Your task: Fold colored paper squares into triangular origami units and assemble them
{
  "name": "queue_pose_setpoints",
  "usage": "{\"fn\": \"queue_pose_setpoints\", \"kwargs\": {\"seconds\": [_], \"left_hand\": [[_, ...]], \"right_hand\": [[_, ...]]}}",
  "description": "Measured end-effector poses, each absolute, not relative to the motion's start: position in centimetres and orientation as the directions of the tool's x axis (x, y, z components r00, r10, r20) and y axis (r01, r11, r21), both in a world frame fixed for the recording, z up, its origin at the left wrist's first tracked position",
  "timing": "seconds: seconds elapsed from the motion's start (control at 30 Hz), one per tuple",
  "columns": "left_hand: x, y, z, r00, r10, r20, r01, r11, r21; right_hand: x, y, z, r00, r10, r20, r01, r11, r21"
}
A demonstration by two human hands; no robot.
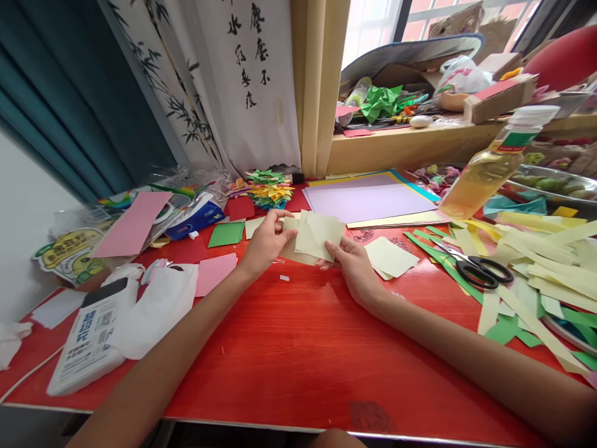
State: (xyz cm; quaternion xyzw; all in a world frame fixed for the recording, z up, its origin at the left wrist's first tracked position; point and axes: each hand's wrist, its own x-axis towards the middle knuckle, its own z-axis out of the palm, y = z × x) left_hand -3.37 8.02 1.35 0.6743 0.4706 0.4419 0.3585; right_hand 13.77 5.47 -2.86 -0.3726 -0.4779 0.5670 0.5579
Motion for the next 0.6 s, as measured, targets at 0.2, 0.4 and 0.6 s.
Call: {"fn": "queue_pose_setpoints", "kwargs": {"seconds": [0.2, 0.4, 0.6], "left_hand": [[-3.24, 8.18, 1.12, 0.117, 0.961, 0.252, 0.269, -0.275, 0.923], [-3.31, 8.4, 0.88, 0.064, 0.945, 0.32, 0.314, -0.324, 0.893], [-3.37, 8.48, 1.18, 0.017, 0.942, 0.335, 0.305, -0.324, 0.896]], "right_hand": [[13.86, 5.59, -3.06, -0.058, 0.99, 0.129, -0.272, 0.109, -0.956], [14.11, 5.36, -2.93, -0.047, 0.991, 0.126, -0.158, 0.117, -0.98], [14.1, 5.09, -2.82, -0.079, 0.99, 0.118, -0.047, 0.115, -0.992]]}}
